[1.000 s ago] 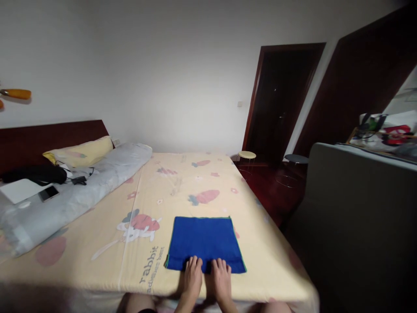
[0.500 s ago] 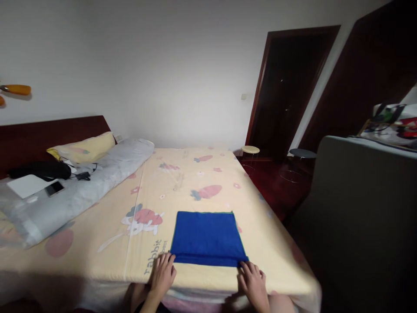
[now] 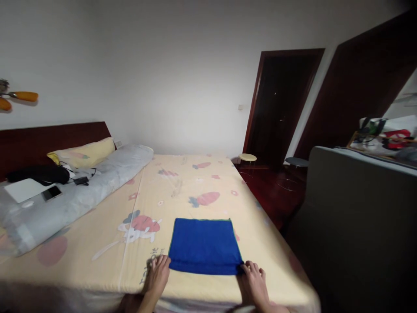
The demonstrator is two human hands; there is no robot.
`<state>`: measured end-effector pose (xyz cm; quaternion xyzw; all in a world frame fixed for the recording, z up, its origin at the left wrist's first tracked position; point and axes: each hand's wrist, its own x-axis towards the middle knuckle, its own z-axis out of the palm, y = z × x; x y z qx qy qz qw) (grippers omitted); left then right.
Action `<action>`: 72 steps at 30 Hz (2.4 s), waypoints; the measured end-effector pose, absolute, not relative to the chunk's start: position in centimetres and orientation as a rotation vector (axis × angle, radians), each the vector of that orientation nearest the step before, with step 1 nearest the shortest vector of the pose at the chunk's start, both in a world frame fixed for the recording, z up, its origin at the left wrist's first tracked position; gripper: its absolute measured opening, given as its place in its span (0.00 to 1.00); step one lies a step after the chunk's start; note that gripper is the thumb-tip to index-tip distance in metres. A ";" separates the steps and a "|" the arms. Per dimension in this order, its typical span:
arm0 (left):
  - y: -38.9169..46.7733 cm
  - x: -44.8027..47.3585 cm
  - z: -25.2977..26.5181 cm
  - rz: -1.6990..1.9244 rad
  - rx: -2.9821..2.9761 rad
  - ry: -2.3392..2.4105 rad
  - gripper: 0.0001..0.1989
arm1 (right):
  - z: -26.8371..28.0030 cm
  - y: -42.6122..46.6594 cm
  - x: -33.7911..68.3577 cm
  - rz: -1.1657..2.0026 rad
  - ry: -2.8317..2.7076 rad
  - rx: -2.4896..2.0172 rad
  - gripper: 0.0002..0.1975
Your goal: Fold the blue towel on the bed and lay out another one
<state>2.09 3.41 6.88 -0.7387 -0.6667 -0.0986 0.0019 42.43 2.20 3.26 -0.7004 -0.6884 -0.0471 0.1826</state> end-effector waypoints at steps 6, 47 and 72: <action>3.4 1.7 8.3 -0.478 -2.354 -2.163 0.14 | 5.6 2.1 43.3 0.126 -1.890 -1.890 0.08; 2.7 2.8 6.3 -0.327 -2.322 -2.109 0.21 | 2.5 1.9 41.1 -0.216 -2.039 -1.933 0.20; 4.2 4.8 8.9 -0.298 -2.155 -2.198 0.23 | 5.8 4.2 38.2 -0.112 -1.824 -1.959 0.17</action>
